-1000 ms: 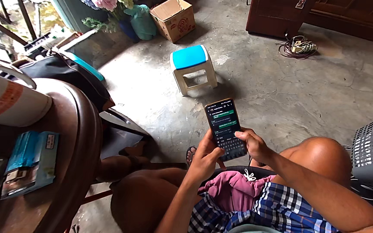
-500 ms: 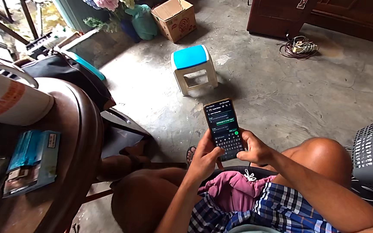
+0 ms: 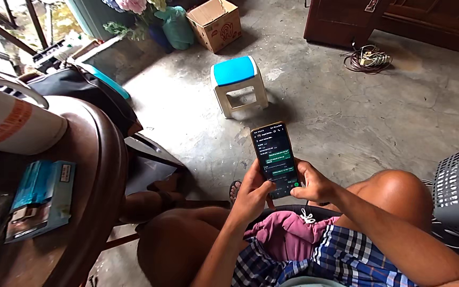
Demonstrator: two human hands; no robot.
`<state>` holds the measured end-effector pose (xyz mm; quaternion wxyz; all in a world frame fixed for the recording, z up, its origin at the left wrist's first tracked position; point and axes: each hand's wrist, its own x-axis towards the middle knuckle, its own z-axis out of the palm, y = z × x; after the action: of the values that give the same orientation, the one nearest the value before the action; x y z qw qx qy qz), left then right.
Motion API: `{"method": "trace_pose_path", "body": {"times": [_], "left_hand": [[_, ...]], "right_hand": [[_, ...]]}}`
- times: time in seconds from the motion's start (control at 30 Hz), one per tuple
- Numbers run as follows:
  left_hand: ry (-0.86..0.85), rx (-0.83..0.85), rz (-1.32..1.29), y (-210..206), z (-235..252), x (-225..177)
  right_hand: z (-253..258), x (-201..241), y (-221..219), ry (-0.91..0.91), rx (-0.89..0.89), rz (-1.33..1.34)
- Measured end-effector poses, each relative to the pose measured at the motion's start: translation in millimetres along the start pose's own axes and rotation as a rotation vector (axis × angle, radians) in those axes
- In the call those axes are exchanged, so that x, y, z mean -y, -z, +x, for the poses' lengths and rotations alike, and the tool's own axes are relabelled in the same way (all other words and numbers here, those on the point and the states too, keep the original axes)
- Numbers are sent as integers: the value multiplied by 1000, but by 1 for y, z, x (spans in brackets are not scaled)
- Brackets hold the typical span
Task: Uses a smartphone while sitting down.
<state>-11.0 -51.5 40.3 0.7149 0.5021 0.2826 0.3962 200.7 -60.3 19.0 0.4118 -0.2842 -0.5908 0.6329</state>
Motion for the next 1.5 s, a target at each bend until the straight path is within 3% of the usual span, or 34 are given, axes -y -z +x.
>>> {"method": "trace_pose_path", "body": {"times": [0.47, 0.97, 1.23, 1.4, 1.5], "left_hand": [[-2, -8, 14, 0, 0, 0], [12, 15, -50, 1, 1, 2], [76, -109, -75, -2, 5, -1], [67, -1, -10, -5, 4, -6], [36, 53, 44, -7, -1, -19]], "right_hand": [[0, 2, -1, -16, -24, -59], [1, -3, 2, 1, 40, 134], [12, -1, -1, -97, -164, -62], [18, -5, -2, -155, -302, -238], [24, -3, -5, -64, -356, -305]]}}
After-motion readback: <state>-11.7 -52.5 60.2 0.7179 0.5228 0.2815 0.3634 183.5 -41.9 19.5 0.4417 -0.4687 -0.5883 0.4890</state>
